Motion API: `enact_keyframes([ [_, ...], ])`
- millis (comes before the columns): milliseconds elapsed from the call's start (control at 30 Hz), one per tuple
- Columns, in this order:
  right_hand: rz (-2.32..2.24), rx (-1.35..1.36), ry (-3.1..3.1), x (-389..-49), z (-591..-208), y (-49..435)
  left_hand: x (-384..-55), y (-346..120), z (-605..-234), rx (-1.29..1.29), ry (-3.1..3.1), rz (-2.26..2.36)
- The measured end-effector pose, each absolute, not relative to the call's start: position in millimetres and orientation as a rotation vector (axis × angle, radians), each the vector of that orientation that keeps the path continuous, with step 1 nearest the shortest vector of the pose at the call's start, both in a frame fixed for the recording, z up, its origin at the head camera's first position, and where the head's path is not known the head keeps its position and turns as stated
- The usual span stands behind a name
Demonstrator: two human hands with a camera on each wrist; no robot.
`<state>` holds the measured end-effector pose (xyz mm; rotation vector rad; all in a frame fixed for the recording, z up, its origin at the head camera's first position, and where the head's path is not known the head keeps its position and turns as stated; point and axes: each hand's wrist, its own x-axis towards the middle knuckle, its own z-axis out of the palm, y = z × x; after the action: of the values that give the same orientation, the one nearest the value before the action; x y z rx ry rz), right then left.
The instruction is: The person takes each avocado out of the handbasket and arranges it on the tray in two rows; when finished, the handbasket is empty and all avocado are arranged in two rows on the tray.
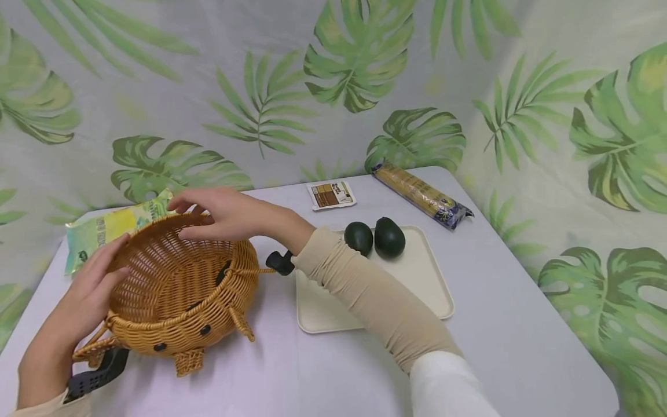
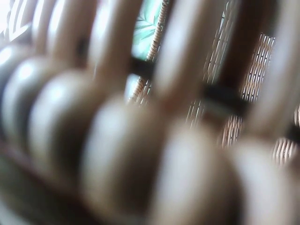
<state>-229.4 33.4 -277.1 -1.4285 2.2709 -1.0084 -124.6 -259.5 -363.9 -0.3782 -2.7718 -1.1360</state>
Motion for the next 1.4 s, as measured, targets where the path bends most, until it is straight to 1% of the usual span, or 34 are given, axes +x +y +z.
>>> enact_keyframes([
  [500,-0.549,-1.545,2.23,-227,-293,-21,-125,-261,-361,-0.367,-2.787,-1.132],
  [867,-0.353,-1.535,2.16,-219,-314,-29,-123,-259,-362,-0.386,-2.768,-1.14],
  [1133,-0.145,-1.414,2.135,-216,-323,-39,-122,-257,-362,-0.384,-2.776,-1.104],
  [1400,-0.114,-1.385,2.029,-211,-327,-41,-121,-257,-362,-0.375,-2.789,-1.097],
])
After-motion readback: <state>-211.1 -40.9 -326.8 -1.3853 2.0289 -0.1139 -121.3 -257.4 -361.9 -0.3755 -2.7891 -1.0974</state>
